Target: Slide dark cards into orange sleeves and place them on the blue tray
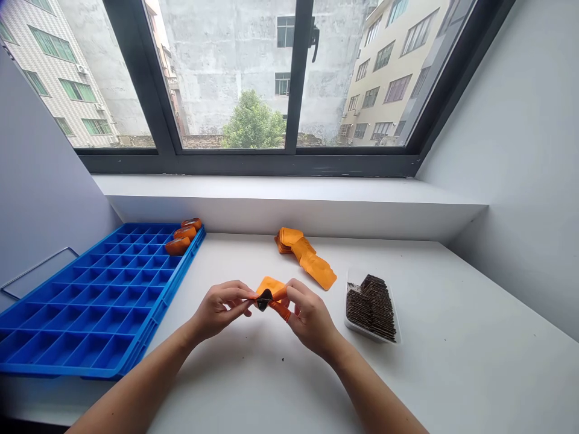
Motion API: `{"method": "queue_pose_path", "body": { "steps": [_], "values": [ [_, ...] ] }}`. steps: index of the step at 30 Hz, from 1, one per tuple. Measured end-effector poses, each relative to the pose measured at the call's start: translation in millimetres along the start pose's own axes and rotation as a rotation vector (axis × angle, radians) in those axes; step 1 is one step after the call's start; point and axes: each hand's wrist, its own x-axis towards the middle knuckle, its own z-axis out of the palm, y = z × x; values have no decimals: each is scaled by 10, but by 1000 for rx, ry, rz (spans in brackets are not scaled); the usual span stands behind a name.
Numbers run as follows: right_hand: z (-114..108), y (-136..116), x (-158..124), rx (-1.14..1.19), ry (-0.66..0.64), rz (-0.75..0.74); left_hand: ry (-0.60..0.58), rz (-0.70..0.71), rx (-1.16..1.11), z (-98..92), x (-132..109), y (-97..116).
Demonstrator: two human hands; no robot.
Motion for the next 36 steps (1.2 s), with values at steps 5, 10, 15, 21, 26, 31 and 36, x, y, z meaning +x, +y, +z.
{"method": "queue_pose_path", "body": {
  "steps": [5, 10, 15, 21, 26, 31, 36],
  "values": [
    [1, 5, 10, 4, -10, -2, -6, 6, 13, -1, -15, -45],
    [12, 2, 17, -28, -16, 14, -33, 16, 28, 3, -29, -73],
    [35, -2, 5, -66, -42, 4, -71, -20, 38, 25, -38, -68],
    [45, -22, -19, -91, -75, -41, -91, -126, 64, 32, -66, -87],
    [68, -6, -30, -108, -69, -59, -148, -176, 97, 60, -92, -127],
    [88, 34, -22, -110, -85, -66, -161, -13, 281, 62, -69, -95],
    [82, 73, -5, -122, -52, -38, -109, -24, 311, 33, -68, -63]
  ]
}}
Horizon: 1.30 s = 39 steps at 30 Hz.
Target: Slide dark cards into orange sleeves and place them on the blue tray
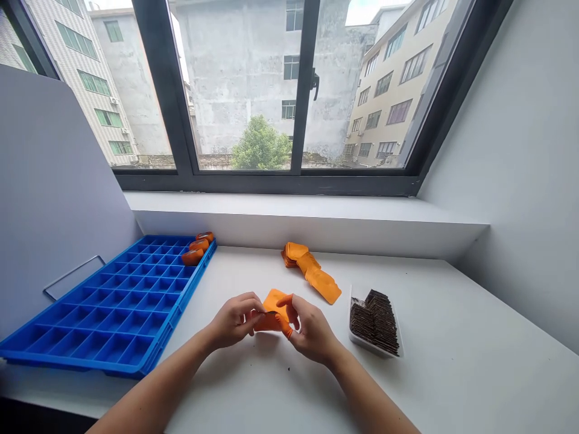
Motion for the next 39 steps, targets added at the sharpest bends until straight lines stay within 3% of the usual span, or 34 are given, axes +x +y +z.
{"method": "queue_pose_path", "body": {
  "steps": [7, 12, 16, 21, 25, 28, 32, 39],
  "values": [
    [-14, 60, 22, 52, 79, 41, 130, 71, 108, -80, -17, 14],
    [-15, 100, 22, 70, 88, 70, 352, 53, 295, -369, -5, -54],
    [-23, 112, 13, 58, 78, 62, 490, -33, 350, -770, -76, -105],
    [-22, 110, 3, 38, 39, 53, 558, -172, 495, -1471, -181, -86],
    [-12, 84, -9, -12, -17, 28, 527, -251, 600, -1998, -73, -189],
    [-24, 61, -17, -18, -21, 0, 429, -299, 592, -2229, 30, -423],
    [-67, 43, -15, -23, -2, -3, 365, -345, 548, -2288, 28, -778],
    [-50, -11, -16, -45, -19, -47, 433, -357, 458, -2099, -75, -1206]
  ]
}}
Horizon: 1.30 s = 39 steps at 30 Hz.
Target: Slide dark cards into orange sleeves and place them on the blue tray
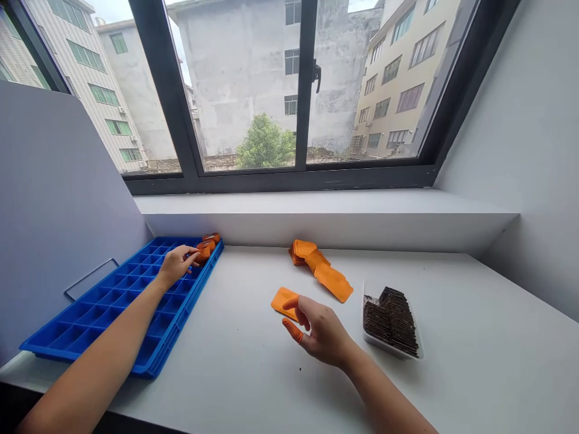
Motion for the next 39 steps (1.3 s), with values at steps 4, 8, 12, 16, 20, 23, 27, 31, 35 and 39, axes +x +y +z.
{"method": "queue_pose_path", "body": {
  "steps": [4, 8, 12, 16, 20, 23, 27, 31, 35, 39],
  "values": [
    [9, -76, 7, -4, -15, -34, 35, -5, -13, 69, 57, -101],
    [-4, -109, 12, -1, -3, -61, 82, -14, -15, 59, 89, -138],
    [2, -84, -1, -26, -12, -72, 98, -41, -30, 44, 67, -156],
    [21, -52, -16, -38, -35, -94, 79, -21, -22, -4, 64, -171],
    [23, -57, -20, -38, -52, -103, 44, 54, 17, -87, 67, -163],
    [9, -78, -18, -32, -54, -108, 59, 75, 49, -134, 52, -156],
    [-11, -94, -12, -14, -43, -115, 124, 63, 58, -140, 23, -178],
    [-31, -85, -15, -19, -46, -120, 154, 32, 31, -76, 2, -226],
    [-53, -80, -23, -48, -64, -150, 140, 39, 29, -5, -8, -250],
    [-57, -90, -19, -74, -81, -170, 161, 88, 73, 13, -11, -231]
  ]
}}
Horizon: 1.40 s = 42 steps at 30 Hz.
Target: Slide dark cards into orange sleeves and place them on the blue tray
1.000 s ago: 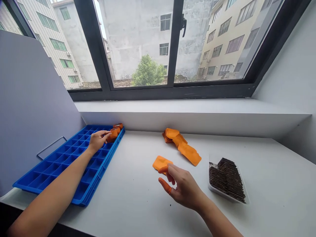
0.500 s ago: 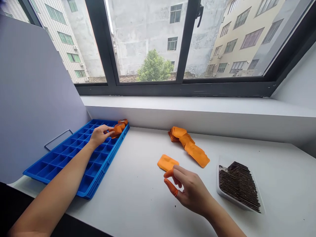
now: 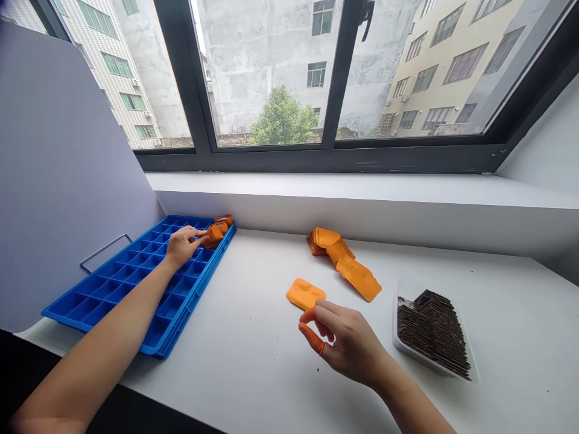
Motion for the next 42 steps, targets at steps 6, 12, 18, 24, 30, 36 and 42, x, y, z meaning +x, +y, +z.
{"method": "queue_pose_path", "body": {
  "steps": [6, 12, 18, 24, 30, 36, 42],
  "values": [
    [25, -19, 1, -27, -10, 2, -17, 59, 84, -23, -3, 48],
    [33, -30, -11, -35, 7, -9, -93, 64, 181, -89, 22, 149],
    [54, -2, -25, -65, -30, 8, -116, -7, 274, -89, 28, 251],
    [41, 1, -20, -89, -29, 1, -114, -98, 210, -42, 40, 228],
    [32, 18, -20, -105, -13, -4, -92, -120, 70, 22, -6, 149],
    [38, 5, 15, -70, 28, 25, -57, -57, 23, 84, -18, 207],
    [10, -10, 41, -58, 45, 10, -79, -32, 55, 22, 10, 214]
  ]
}}
